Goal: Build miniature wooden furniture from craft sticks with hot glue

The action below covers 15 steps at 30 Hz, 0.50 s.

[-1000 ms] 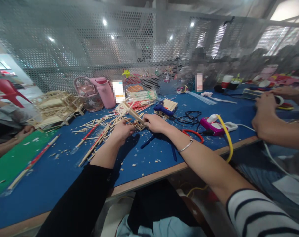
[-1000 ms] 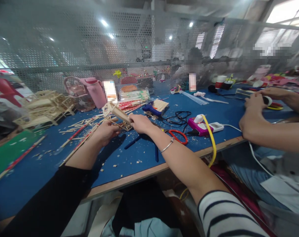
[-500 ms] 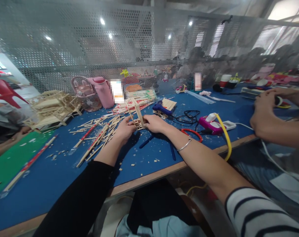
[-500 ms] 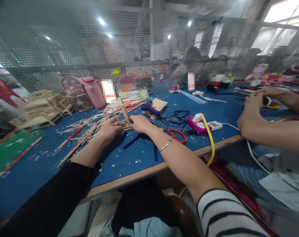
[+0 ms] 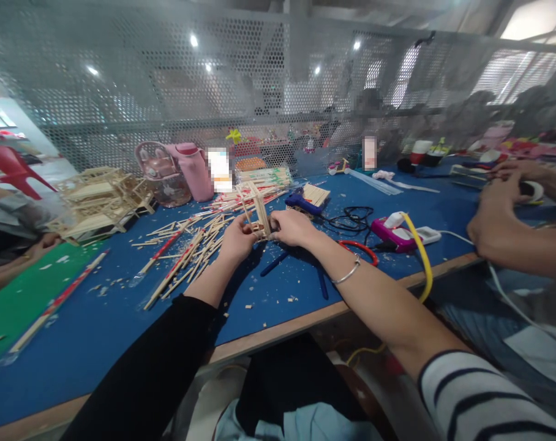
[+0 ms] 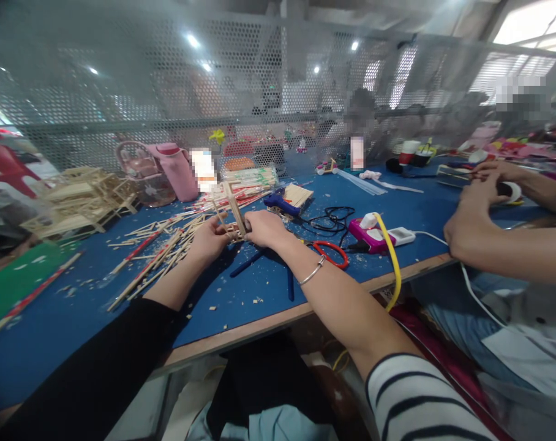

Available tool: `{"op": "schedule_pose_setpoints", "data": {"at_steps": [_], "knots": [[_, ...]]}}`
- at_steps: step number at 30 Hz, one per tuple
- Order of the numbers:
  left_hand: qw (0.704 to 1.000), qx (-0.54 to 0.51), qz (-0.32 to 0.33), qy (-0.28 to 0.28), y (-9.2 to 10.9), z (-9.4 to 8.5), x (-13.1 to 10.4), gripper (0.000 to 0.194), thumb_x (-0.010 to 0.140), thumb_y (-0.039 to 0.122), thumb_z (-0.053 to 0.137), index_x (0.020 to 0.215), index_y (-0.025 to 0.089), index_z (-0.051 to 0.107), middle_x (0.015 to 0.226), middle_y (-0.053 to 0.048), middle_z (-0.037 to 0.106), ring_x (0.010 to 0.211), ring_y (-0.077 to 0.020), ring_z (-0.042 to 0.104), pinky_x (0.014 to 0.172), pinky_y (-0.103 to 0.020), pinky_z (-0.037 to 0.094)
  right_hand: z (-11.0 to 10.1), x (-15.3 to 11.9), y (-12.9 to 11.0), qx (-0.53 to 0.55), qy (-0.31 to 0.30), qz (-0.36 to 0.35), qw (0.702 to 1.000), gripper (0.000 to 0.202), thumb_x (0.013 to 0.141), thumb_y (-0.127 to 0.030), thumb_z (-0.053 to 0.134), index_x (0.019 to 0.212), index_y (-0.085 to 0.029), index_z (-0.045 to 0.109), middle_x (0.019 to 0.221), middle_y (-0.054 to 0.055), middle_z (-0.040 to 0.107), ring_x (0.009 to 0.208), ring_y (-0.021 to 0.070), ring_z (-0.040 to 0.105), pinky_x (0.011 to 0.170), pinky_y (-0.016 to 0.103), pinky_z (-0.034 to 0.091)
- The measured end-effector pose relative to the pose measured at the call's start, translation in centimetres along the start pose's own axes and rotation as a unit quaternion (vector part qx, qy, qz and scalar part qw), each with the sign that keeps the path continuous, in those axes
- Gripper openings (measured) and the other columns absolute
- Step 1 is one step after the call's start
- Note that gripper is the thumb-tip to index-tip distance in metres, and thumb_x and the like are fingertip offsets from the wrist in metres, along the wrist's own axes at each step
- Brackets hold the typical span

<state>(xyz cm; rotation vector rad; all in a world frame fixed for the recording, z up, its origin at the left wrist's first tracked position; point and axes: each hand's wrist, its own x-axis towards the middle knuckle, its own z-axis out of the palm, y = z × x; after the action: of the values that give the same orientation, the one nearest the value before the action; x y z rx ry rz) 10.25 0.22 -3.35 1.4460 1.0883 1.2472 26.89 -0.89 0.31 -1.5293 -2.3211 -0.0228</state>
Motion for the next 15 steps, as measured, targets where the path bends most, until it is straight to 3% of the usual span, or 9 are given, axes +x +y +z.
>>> {"op": "schedule_pose_setpoints", "data": {"at_steps": [3, 6, 9, 15], "knots": [[1.0, 0.011, 0.019, -0.003, -0.4, -0.1, 0.2, 0.063, 0.06, 0.009, 0.068, 0.12, 0.017, 0.049, 0.088, -0.005, 0.07, 0.082, -0.0181, 0.066, 0.077, -0.032, 0.051, -1.3, -0.6, 0.0, 0.0, -0.008, -0.042, 0.999, 0.02, 0.07, -0.04, 0.066, 0.077, -0.021, 0.067, 0.079, 0.001, 0.069, 0.074, 0.0161, 0.061, 0.057, 0.023, 0.033], [0.999, -0.009, 0.027, -0.018, -0.4, 0.0, 0.1, 0.064, 0.06, 0.01, 0.068, 0.121, 0.016, 0.048, 0.086, -0.004, 0.07, 0.08, -0.0178, 0.066, 0.076, -0.032, 0.052, -2.1, -1.0, -0.5, -0.005, 0.039, -0.083, 0.996, 0.025, 0.082, -0.038, 0.053, 0.098, -0.026, 0.068, 0.088, 0.001, 0.071, 0.08, 0.0162, 0.062, 0.063, 0.023, 0.036], [0.999, -0.025, 0.026, -0.024, -0.1, 0.1, -0.1, 0.064, 0.06, 0.009, 0.067, 0.121, 0.016, 0.049, 0.084, -0.003, 0.07, 0.076, -0.017, 0.066, 0.074, -0.03, 0.052, -1.8, -1.0, -1.3, -0.063, 0.048, -0.102, 0.992, 0.032, 0.089, -0.03, 0.042, 0.113, -0.028, 0.063, 0.096, 0.005, 0.071, 0.086, 0.0189, 0.063, 0.069, 0.026, 0.038], [1.0, -0.008, 0.023, -0.008, 0.0, 0.2, -0.2, 0.062, 0.06, 0.007, 0.065, 0.119, 0.016, 0.051, 0.079, -0.001, 0.069, 0.073, -0.0156, 0.066, 0.071, -0.028, 0.051, -0.3, -0.3, -2.2, -0.136, 0.011, -0.097, 0.986, 0.029, 0.09, -0.029, 0.04, 0.111, -0.024, 0.06, 0.094, 0.01, 0.071, 0.084, 0.0223, 0.065, 0.068, 0.027, 0.041]]}}
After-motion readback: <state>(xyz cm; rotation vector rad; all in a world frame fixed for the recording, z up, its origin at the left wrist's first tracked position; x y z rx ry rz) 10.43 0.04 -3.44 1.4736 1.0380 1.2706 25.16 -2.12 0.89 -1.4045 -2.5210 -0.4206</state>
